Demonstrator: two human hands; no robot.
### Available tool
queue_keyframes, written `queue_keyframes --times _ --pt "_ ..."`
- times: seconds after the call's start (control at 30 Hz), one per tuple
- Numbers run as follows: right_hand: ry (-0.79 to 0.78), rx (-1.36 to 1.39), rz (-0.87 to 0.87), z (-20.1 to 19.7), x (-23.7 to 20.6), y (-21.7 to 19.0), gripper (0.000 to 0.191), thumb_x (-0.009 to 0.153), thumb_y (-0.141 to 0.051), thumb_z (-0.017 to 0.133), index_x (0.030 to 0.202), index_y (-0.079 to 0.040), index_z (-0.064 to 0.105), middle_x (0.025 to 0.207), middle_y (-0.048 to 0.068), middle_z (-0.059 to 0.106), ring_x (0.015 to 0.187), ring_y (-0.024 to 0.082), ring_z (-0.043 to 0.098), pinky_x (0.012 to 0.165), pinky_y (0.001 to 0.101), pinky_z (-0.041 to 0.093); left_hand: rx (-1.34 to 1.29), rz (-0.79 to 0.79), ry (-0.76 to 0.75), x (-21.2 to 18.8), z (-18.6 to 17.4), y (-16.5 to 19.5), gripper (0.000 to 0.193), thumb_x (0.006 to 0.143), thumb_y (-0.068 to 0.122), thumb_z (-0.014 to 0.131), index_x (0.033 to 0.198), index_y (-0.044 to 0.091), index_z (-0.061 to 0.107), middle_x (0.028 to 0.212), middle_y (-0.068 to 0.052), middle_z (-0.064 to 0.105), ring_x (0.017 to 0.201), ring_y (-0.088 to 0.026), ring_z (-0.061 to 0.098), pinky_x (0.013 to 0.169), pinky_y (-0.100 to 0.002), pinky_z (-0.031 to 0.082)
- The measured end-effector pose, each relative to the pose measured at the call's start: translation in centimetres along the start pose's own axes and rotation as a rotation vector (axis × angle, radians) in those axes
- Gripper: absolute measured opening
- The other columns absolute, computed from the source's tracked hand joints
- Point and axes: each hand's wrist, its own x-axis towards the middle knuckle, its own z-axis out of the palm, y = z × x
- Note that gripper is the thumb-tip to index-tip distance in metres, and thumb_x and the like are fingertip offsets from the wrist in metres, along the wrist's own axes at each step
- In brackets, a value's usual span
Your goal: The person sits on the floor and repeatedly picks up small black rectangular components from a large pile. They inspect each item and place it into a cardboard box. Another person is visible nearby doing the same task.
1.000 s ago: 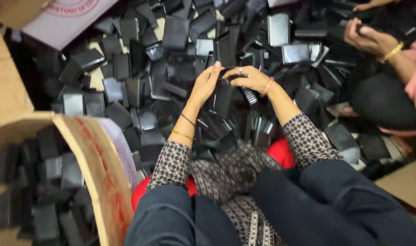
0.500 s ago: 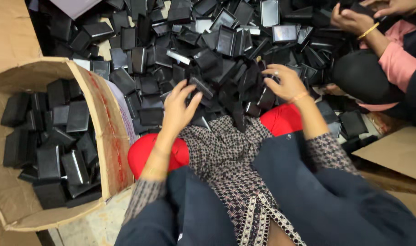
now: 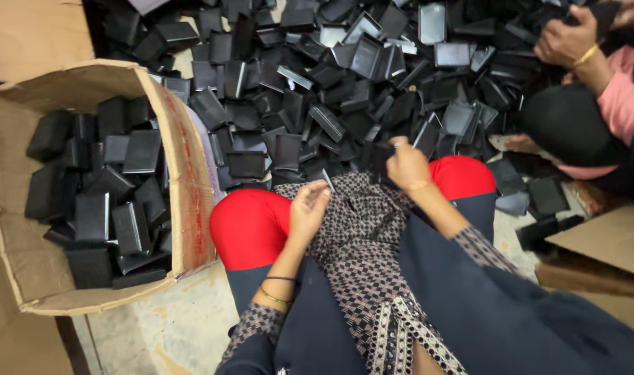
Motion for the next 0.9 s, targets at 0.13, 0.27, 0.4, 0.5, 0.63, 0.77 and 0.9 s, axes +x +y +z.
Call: queue_keyframes --times 0.13,0.27,0.4,0.5,0.63,0.77,0.9 --pt "-0.123 0.424 -0.17 -5.8 -2.3 -4.3 0.032 0.089 -0.016 0.065 0.118 -0.002 0.061 0.099 0.021 0.073 0.09 0.033 0.075 0.08 0.0404 0.059 -0.218 -0.299 -0.148 1.3 -0.4 -0.8 0.064 0.096 0.041 0.066 0.151 0.013 0.047 0.149 -0.005 0.058 0.135 -0.017 0.056 0.109 -0.036 0.044" --pt "-0.141 0.578 -0.618 -4.6 -3.5 -12.0 0.014 0.093 -0.007 0.063 0.107 -0.005 0.067 0.105 0.014 0.069 0.102 0.028 0.071 0.093 0.0359 0.057 -0.912 -0.474 -0.56 2.5 -1.2 -1.2 0.076 0.096 0.041 0.069 0.158 0.011 0.038 0.146 -0.009 0.057 0.133 -0.024 0.058 0.114 -0.043 0.048" --pt "0.116 0.53 -0.743 -1.4 1.9 -13.5 0.019 0.088 -0.012 0.077 0.101 -0.007 0.065 0.108 0.016 0.064 0.106 0.034 0.064 0.093 0.0415 0.053 -0.887 -0.367 -0.28 3.1 -2.1 -1.2 0.064 0.1 0.031 0.069 0.157 0.022 0.042 0.125 -0.016 0.06 0.116 -0.032 0.061 0.098 -0.054 0.049" --pt "0.106 0.303 -0.598 2.4 5.4 -12.9 0.033 0.082 -0.016 0.082 0.108 -0.003 0.066 0.105 0.02 0.063 0.099 0.039 0.063 0.085 0.045 0.052 -0.799 -0.241 -0.095 3.2 -2.6 -0.9 0.057 0.092 0.017 0.07 0.145 0.024 0.05 0.122 -0.014 0.063 0.115 -0.032 0.066 0.1 -0.052 0.053" --pt "0.168 0.133 -0.614 4.2 6.7 -10.6 0.036 0.08 -0.012 0.08 0.115 -0.008 0.068 0.108 0.016 0.066 0.099 0.035 0.065 0.084 0.0426 0.054 -0.845 -0.247 0.143 3.3 -2.6 -0.5 0.038 0.073 0.003 0.062 0.109 0.015 0.056 0.116 -0.009 0.071 0.108 -0.032 0.074 0.091 -0.053 0.063" --pt "-0.093 0.973 -0.109 3.4 2.9 -8.2 0.037 0.091 -0.013 0.081 0.122 -0.004 0.063 0.094 0.006 0.063 0.082 0.014 0.06 0.074 0.0272 0.051 -0.799 -0.418 0.046 3.5 -1.8 -0.2 0.022 0.096 0.03 0.07 0.102 0.009 0.062 0.094 -0.011 0.071 0.083 -0.027 0.07 0.075 -0.044 0.059" --pt "-0.285 1.417 0.17 1.4 -3.0 -8.4 0.049 0.083 -0.015 0.084 0.119 -0.002 0.054 0.103 0.005 0.067 0.087 0.014 0.064 0.071 0.0272 0.051 -0.606 -0.454 0.065 4.1 -0.4 0.0 0.024 0.094 0.033 0.071 0.101 0.01 0.069 0.091 -0.004 0.073 0.082 -0.017 0.069 0.077 -0.033 0.055"
